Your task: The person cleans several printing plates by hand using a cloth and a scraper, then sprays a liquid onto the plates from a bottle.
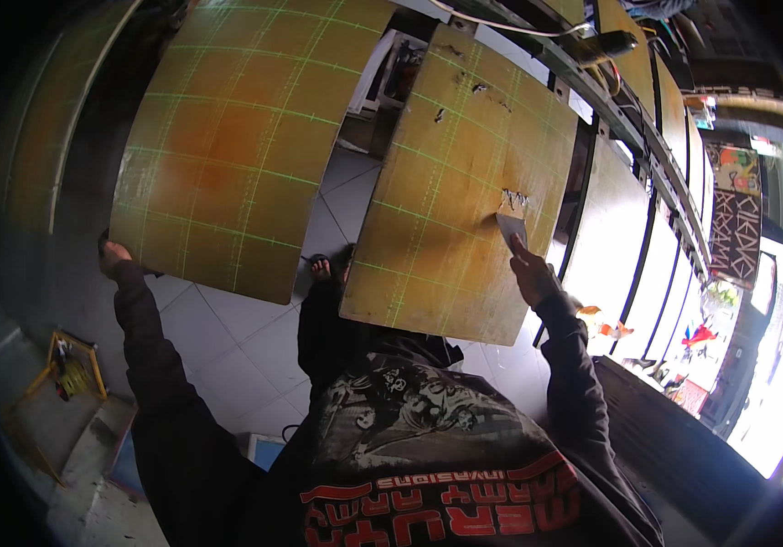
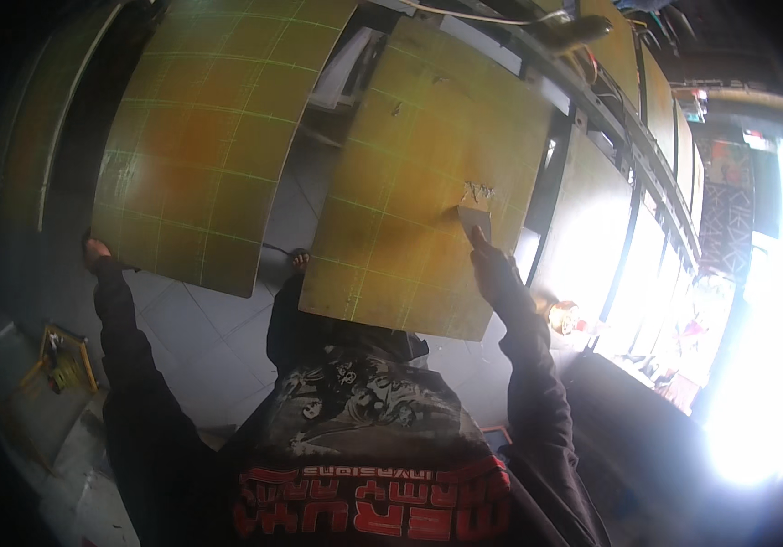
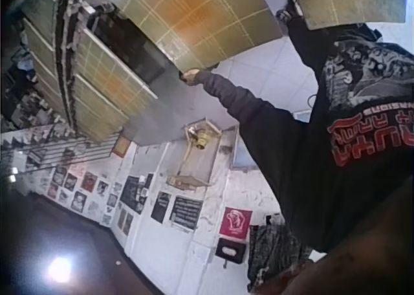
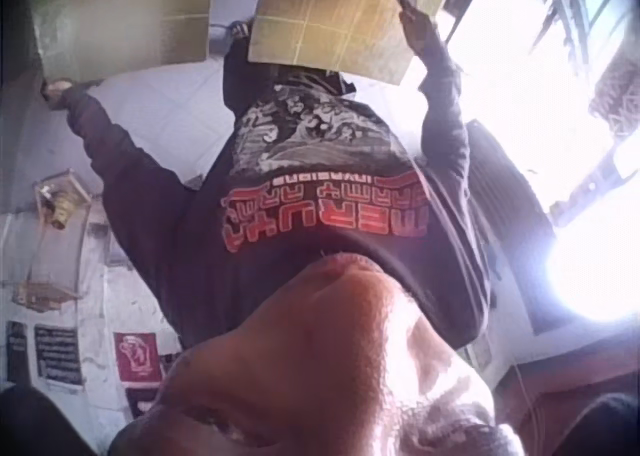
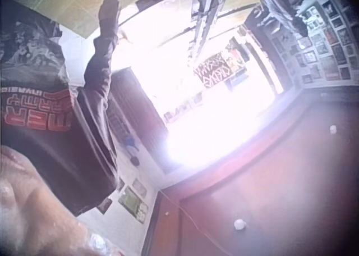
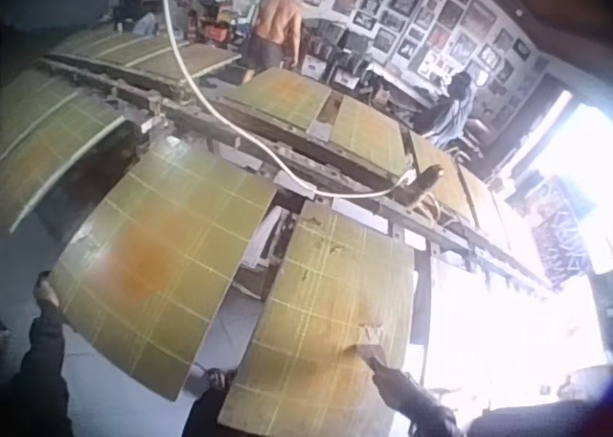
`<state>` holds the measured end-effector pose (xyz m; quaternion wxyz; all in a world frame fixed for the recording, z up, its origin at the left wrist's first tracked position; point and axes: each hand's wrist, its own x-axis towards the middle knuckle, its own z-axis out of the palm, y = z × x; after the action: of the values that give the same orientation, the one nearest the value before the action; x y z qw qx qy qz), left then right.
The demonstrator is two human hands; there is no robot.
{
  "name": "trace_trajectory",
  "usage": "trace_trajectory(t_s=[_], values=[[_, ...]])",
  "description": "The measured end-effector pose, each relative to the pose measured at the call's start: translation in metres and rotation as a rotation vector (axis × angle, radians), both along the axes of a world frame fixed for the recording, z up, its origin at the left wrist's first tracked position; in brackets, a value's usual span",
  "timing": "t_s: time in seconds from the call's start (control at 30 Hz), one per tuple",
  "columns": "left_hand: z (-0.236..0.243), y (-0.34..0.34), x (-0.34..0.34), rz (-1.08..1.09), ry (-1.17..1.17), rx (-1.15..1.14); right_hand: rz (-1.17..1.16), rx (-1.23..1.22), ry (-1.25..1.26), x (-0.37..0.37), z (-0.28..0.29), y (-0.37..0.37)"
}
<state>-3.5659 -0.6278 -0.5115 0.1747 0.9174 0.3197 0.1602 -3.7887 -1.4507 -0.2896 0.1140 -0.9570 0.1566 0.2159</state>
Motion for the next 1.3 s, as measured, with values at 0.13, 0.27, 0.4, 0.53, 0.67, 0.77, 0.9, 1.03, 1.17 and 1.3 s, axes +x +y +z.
trace_trajectory(t_s=[0.13,0.27,0.4,0.53,0.67,0.77,0.9,1.03,1.17,1.3], values=[[0.005,0.007,-0.014,0.104,-0.085,-0.173,0.008,0.134,-0.076,0.089,-0.029,-0.020],[-0.004,0.007,0.005,0.253,-0.007,-0.094,-0.374,0.238,0.069,0.195,-0.007,-0.048],[-0.002,-0.012,0.013,0.284,-0.046,-0.165,-0.393,0.287,-0.026,0.169,0.014,-0.072],[0.012,-0.023,0.009,0.285,-0.096,-0.187,0.100,0.070,-0.547,0.088,0.021,-0.051],[0.025,-0.032,0.006,0.241,-0.049,-0.165,-0.029,0.231,-0.449,-0.024,0.042,0.004],[0.029,-0.040,0.007,0.233,0.005,-0.231,-0.267,0.260,-0.212,-0.090,0.052,0.048],[0.018,-0.011,0.014,0.241,-0.007,-0.156,-0.429,0.304,-0.103,-0.133,0.059,0.090],[0.009,-0.015,0.012,0.248,0.016,-0.162,-0.458,0.282,-0.133,-0.167,0.050,0.101],[-0.010,0.004,0.006,0.143,-0.018,-0.107,-0.416,0.255,-0.065,-0.166,0.050,0.102],[-0.015,0.075,0.020,-0.038,-0.011,0.028,-0.230,0.270,-0.273,-0.105,-0.022,0.030]])
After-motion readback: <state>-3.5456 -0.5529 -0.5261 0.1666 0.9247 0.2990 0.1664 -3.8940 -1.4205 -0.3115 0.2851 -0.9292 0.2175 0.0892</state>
